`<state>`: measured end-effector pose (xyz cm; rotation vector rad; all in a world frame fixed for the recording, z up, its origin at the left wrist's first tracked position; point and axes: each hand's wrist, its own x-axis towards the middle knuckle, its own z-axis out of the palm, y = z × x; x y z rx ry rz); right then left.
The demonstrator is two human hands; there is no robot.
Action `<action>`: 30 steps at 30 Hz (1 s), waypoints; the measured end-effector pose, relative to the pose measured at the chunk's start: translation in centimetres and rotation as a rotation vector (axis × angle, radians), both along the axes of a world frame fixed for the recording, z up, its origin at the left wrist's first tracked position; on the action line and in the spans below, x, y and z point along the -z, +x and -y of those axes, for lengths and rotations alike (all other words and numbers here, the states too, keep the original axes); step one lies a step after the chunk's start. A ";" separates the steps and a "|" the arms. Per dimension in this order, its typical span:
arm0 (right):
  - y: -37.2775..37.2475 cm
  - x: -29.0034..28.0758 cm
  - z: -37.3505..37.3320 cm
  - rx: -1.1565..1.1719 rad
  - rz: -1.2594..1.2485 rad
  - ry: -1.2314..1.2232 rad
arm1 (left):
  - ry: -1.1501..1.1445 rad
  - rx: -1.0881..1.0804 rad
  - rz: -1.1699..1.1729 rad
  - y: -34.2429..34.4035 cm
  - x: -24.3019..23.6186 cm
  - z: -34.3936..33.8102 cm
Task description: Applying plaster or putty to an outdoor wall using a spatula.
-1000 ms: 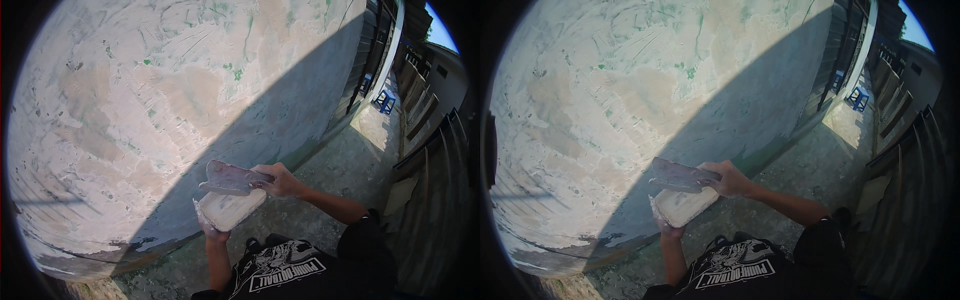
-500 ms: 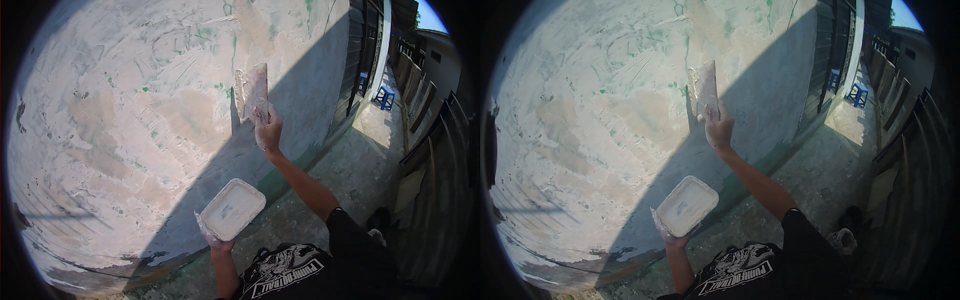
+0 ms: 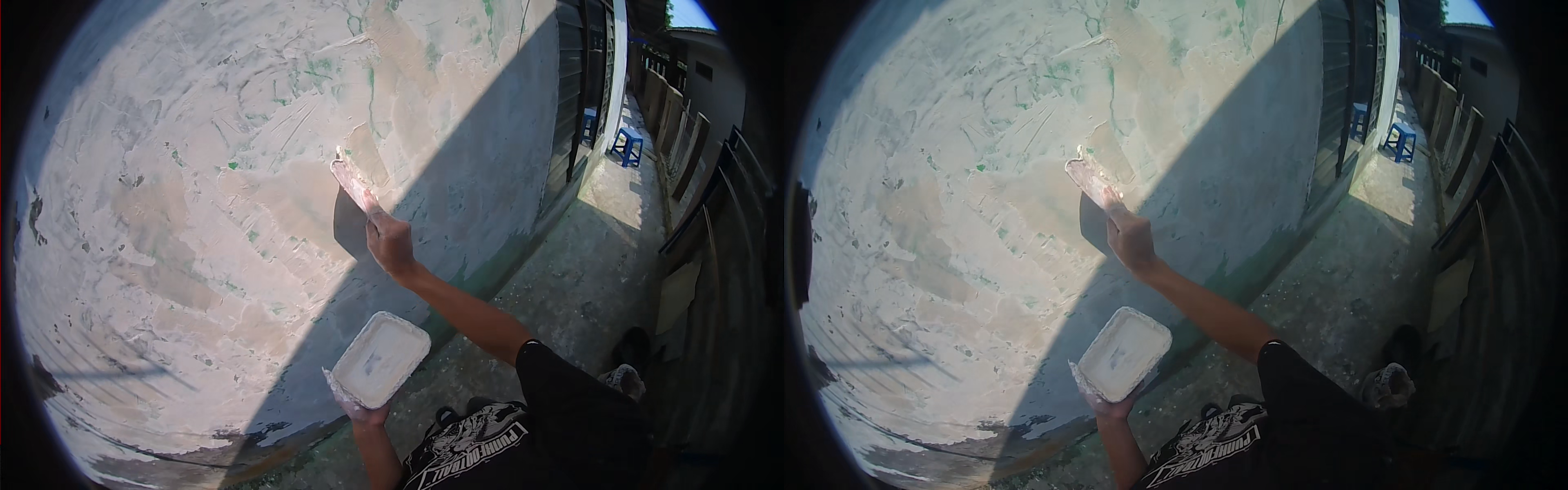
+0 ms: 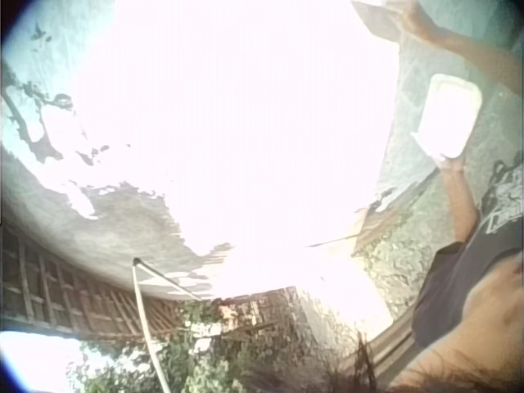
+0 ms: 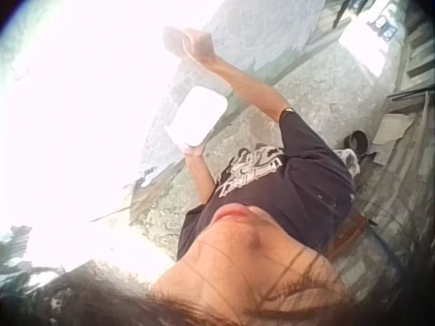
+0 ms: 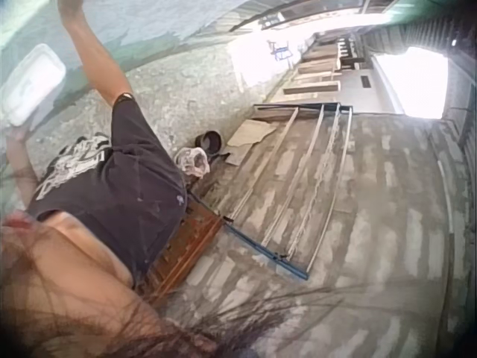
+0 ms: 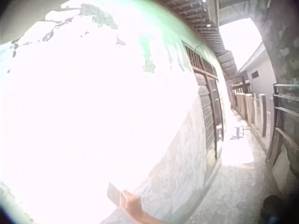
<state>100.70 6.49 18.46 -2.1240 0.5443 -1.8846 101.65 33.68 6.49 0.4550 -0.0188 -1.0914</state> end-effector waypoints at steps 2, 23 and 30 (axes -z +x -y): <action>-1.2 -0.5 0.8 -0.054 -0.015 0.153 | 0.002 0.015 0.009 0.1 0.3 0.2; -1.5 0.1 1.9 0.149 0.043 0.363 | -0.026 0.142 -0.023 1.0 2.1 0.7; 3.7 1.9 0.4 0.176 0.133 0.086 | -0.008 0.057 -0.081 0.8 1.6 0.9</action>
